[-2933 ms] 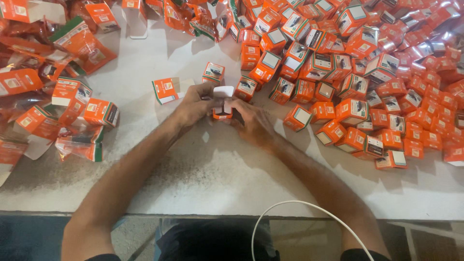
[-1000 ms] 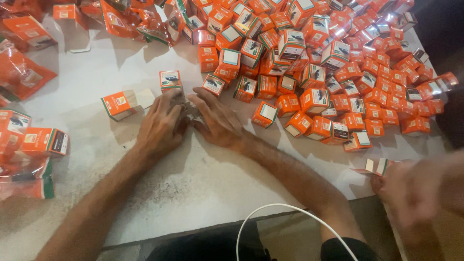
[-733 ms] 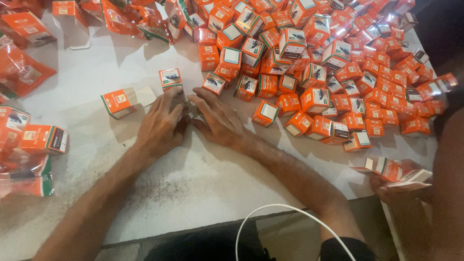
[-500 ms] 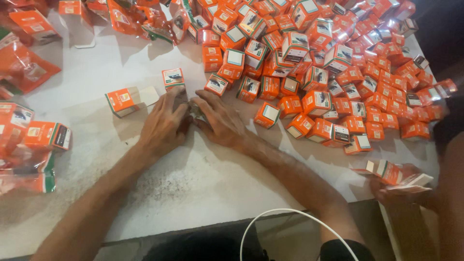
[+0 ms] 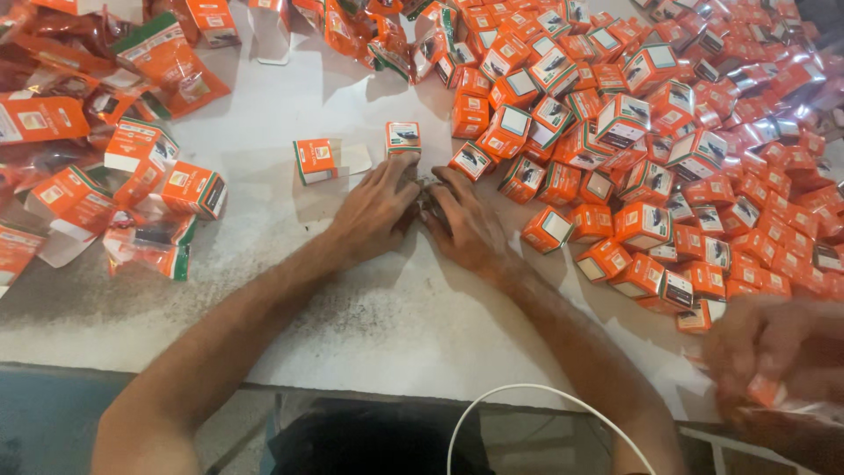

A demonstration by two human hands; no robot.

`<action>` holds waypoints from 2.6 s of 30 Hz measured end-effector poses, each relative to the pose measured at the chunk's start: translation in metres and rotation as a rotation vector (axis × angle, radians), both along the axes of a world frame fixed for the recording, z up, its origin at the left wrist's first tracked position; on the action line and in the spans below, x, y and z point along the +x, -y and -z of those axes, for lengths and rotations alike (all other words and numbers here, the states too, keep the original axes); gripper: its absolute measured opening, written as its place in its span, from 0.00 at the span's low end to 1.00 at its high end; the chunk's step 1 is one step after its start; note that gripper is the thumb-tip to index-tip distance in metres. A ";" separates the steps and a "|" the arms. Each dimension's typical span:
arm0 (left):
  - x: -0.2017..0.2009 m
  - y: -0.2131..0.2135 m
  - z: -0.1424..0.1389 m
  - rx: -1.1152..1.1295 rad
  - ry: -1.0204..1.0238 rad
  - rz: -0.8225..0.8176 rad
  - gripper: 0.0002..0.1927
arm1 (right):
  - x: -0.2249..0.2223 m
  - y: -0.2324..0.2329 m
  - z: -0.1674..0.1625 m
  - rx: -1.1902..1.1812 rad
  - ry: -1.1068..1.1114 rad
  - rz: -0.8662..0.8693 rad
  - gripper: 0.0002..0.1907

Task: The person repeatedly picks small orange boxes, inserts a plastic-wrapped item into each, folds the flaps closed, and places the sealed boxes into a growing pile on the table. A second person occasionally reaches in to move boxes aside.

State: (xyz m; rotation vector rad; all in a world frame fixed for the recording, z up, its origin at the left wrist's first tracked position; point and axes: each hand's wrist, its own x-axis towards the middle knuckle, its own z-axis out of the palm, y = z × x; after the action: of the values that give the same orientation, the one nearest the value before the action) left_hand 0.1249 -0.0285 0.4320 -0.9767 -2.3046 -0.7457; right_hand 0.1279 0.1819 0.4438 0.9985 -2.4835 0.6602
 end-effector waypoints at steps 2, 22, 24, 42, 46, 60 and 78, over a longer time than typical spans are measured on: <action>0.000 0.000 0.000 -0.011 0.003 0.001 0.23 | 0.001 0.000 -0.002 -0.006 0.021 -0.008 0.20; 0.004 -0.011 0.002 0.063 -0.036 0.032 0.17 | 0.002 -0.012 0.000 0.003 -0.031 -0.039 0.18; 0.004 -0.013 0.002 0.060 -0.034 0.036 0.17 | 0.002 -0.014 0.000 0.006 -0.039 -0.039 0.18; 0.009 -0.016 0.001 0.039 -0.009 0.026 0.18 | 0.002 -0.017 0.006 0.018 -0.022 -0.019 0.19; 0.008 -0.014 0.002 0.031 -0.011 0.024 0.18 | 0.004 -0.016 0.003 0.025 -0.025 -0.019 0.18; 0.015 0.043 -0.059 -0.099 -0.179 -0.404 0.28 | 0.016 -0.025 0.000 -0.032 0.088 -0.005 0.19; -0.021 0.103 -0.025 -0.339 0.255 -0.549 0.30 | -0.072 0.003 -0.010 0.577 -0.449 0.271 0.16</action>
State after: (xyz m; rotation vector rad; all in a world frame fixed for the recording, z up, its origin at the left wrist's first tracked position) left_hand 0.1042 -0.1313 0.4569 -0.3415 -2.7991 -0.2652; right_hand 0.0560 0.1784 0.4540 0.8414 -2.3583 -0.3562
